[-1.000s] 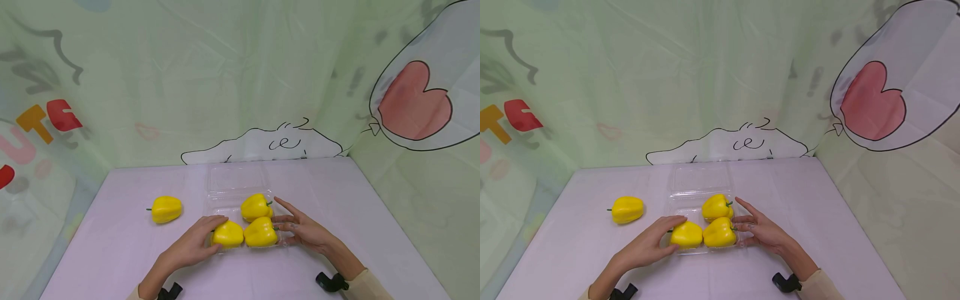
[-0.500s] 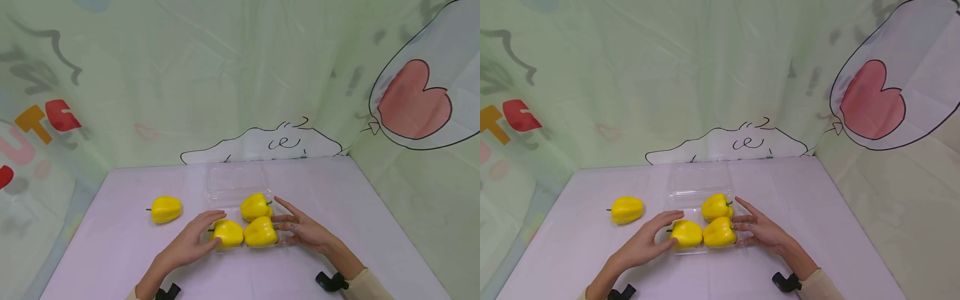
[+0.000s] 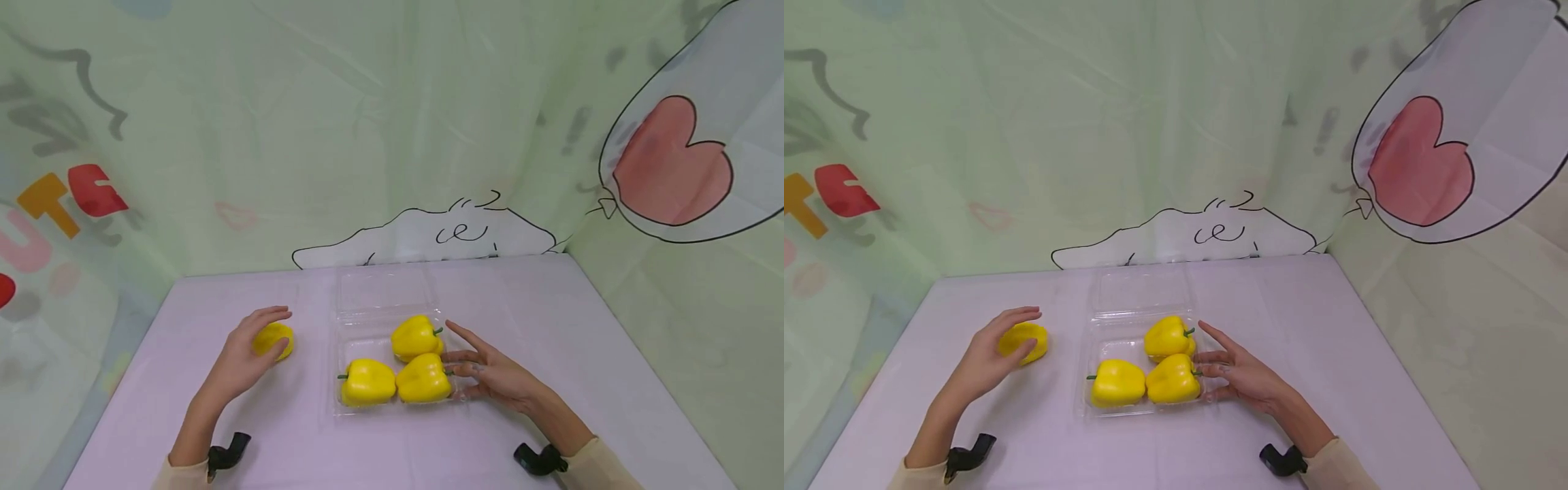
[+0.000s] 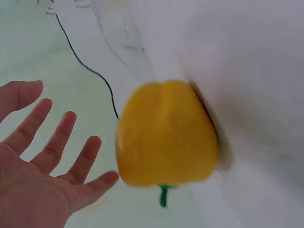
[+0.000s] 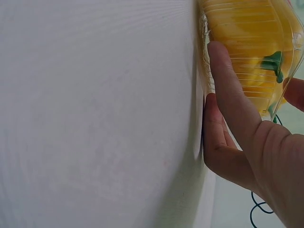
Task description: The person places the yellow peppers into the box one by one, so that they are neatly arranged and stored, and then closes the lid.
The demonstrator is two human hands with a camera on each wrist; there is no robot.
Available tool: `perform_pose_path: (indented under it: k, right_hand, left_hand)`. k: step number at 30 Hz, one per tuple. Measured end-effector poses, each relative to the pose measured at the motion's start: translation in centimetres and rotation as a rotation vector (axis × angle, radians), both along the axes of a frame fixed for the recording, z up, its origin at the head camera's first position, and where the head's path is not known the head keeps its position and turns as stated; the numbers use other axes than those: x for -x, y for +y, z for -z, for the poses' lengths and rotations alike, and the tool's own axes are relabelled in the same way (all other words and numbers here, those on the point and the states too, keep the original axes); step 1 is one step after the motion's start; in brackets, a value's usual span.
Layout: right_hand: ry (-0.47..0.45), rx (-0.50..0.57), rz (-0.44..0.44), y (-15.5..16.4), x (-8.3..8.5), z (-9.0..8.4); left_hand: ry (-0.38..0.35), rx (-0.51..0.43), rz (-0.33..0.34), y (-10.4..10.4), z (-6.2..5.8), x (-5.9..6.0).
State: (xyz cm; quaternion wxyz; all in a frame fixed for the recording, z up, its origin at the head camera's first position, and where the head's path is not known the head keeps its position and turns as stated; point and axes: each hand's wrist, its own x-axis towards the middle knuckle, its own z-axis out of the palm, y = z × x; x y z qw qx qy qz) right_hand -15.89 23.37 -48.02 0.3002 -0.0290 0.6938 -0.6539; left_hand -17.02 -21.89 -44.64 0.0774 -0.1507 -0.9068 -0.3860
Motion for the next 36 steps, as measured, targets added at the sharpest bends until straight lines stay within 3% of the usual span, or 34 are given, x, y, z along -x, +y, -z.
perform_pose_path:
  k: [7,12,16,23,27,36]
  right_hand:
    - [-0.006,0.001,0.011,0.2,0.0,0.0]
    - [0.001,0.006,0.004,0.2,0.0,0.1]
    - [0.005,0.007,0.000,0.2,0.0,0.2]
    - [0.007,-0.003,0.006,0.1,0.0,0.1]
    - [0.005,-0.001,0.007,0.1,0.0,0.1]
    - [-0.004,-0.009,0.016,0.0,0.0,0.1]
  left_hand:
    - [-0.089,-0.040,-0.103,-2.5,1.0,0.7]
    - [-0.253,-0.041,-0.165,-3.4,1.5,0.9]
    - [-0.365,-0.071,-0.171,-4.0,1.9,1.1]
    - [-0.469,-0.119,-0.161,-4.5,2.5,1.4]
    - [-0.505,-0.134,-0.158,-4.5,2.7,1.4]
    - [-0.508,-0.140,-0.148,-4.5,3.1,1.4]
